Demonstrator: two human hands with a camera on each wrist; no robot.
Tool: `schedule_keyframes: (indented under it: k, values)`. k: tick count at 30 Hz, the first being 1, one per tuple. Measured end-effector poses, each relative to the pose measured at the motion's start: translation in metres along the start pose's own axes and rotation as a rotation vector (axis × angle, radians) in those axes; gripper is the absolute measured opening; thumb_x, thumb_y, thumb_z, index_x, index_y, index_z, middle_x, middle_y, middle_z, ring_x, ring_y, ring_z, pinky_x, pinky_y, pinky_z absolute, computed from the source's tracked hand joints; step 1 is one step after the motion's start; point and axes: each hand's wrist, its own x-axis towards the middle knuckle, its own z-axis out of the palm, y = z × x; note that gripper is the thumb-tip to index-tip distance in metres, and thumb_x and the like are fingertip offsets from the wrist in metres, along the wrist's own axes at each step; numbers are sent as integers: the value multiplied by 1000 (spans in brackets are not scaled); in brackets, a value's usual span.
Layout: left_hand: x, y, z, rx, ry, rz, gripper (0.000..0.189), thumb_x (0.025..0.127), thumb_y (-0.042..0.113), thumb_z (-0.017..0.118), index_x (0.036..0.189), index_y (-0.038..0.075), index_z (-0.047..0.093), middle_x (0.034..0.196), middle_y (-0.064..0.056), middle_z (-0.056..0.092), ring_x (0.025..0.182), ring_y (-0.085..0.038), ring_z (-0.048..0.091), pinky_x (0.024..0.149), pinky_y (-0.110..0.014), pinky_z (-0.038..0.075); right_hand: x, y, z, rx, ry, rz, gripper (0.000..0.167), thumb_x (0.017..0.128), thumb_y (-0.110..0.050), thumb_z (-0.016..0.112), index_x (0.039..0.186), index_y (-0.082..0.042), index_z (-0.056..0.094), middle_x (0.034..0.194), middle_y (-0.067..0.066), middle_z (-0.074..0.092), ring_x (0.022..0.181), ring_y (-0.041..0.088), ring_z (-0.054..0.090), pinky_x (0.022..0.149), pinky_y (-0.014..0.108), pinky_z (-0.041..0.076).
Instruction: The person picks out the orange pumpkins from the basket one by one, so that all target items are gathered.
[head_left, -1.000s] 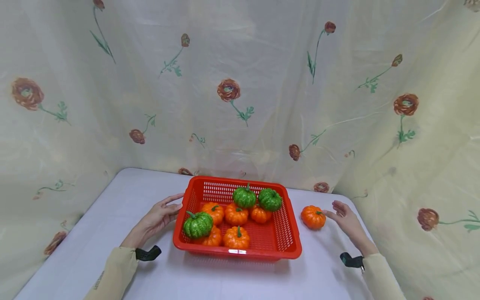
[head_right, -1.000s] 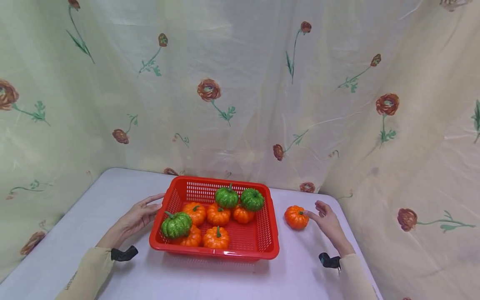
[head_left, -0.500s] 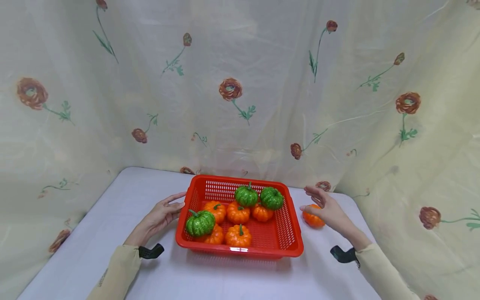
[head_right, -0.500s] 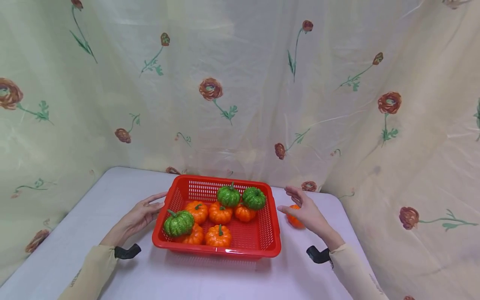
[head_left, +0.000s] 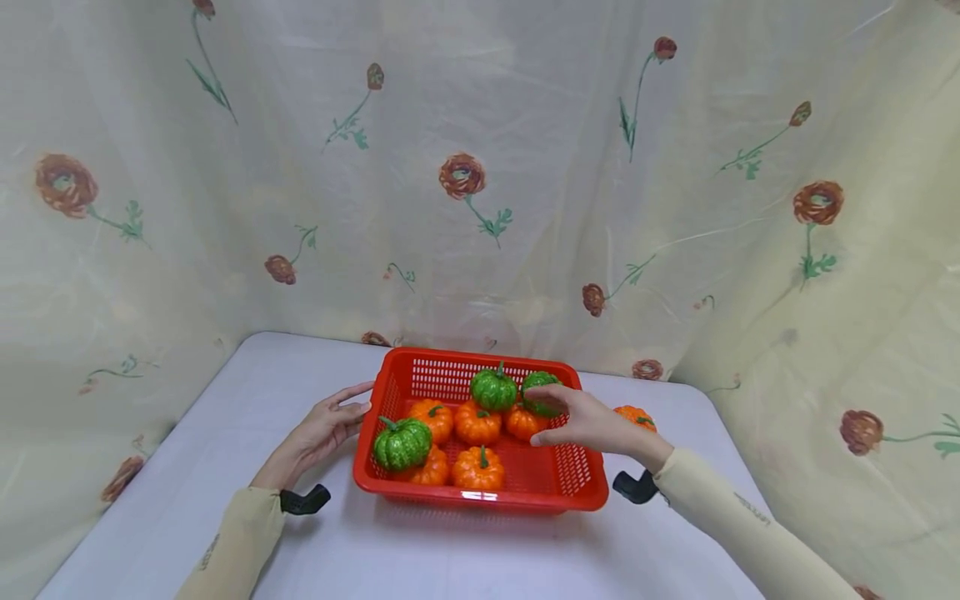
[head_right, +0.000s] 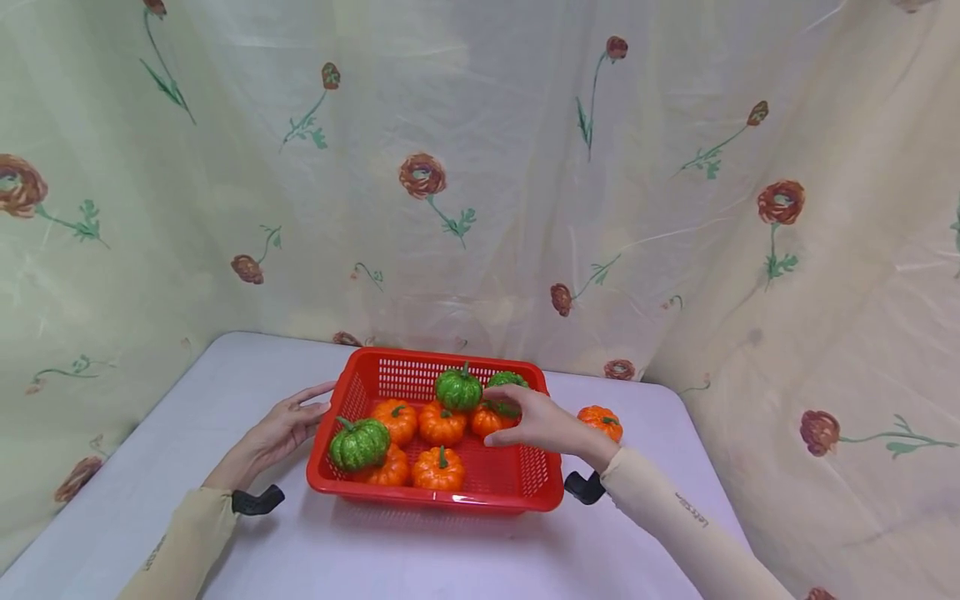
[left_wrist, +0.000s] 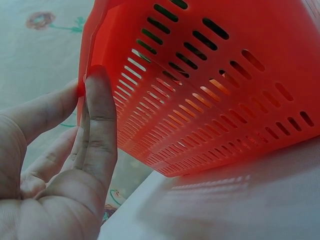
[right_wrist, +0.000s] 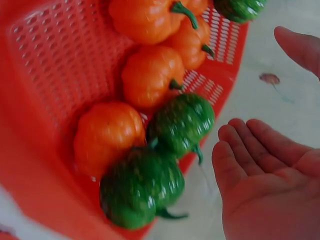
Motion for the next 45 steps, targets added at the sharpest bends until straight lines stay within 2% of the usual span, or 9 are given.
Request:
schedule_keyframes:
  k: [7,13,18,22,26,29,36,41,45]
  values:
    - [1,0,0,-4,-11,6,63,95,10,61,150,12,32,107,-3,69,98,-15,68,90,-29,55,27,-1,21,-25,-141,-3,71,80,-36,79,139,-9,50,141,12,52,132,33,44,111,53,37]
    - [1,-1,-1,-13,-8,7,62,95,8,60,150,11,32,105,-3,69,96,-15,68,89,-28,56,44,3,37,-39,-251,-17,66,82,-25,77,138,-6,49,141,11,52,133,29,46,113,48,36]
    - [1,-1,-1,-13,-4,-2,63,95,8,60,151,12,31,106,-3,69,97,-15,68,90,-29,56,50,5,48,-115,-308,-22,67,82,-28,77,140,-8,49,142,7,52,132,25,47,112,45,38]
    - [0,0,-1,-6,-1,-3,63,95,8,59,151,12,31,107,-3,69,98,-15,68,90,-29,55,54,4,51,-126,-348,-7,70,82,-27,77,142,-9,46,144,6,50,134,24,46,113,44,37]
    - [0,0,-1,-3,11,-1,61,95,8,59,150,12,32,107,-3,69,98,-15,68,90,-28,56,59,5,57,-126,-401,29,71,82,-26,76,143,-9,44,146,5,48,135,23,43,114,45,34]
    - [1,-1,-1,-7,9,-2,62,95,8,60,150,12,32,107,-3,69,98,-15,68,90,-28,56,62,7,63,-172,-429,60,70,82,-26,76,144,-13,45,145,3,47,132,20,44,114,45,34]
    - [1,-1,0,-7,10,-1,62,94,8,60,150,12,33,108,-4,69,98,-15,68,91,-29,55,64,10,68,-224,-436,108,71,82,-25,76,144,-18,44,142,1,47,127,17,44,114,43,35]
    - [1,-1,-1,-8,11,-1,64,94,9,61,150,12,32,108,-3,69,98,-15,68,90,-29,55,63,14,67,-252,-427,103,72,81,-25,77,144,-16,43,141,2,48,126,17,45,114,43,35]
    - [2,-2,-2,-6,5,-6,63,95,10,60,151,12,31,108,-3,69,97,-15,69,90,-28,55,63,16,67,-205,-410,98,73,80,-28,78,143,-13,43,140,3,49,126,18,46,113,44,37]
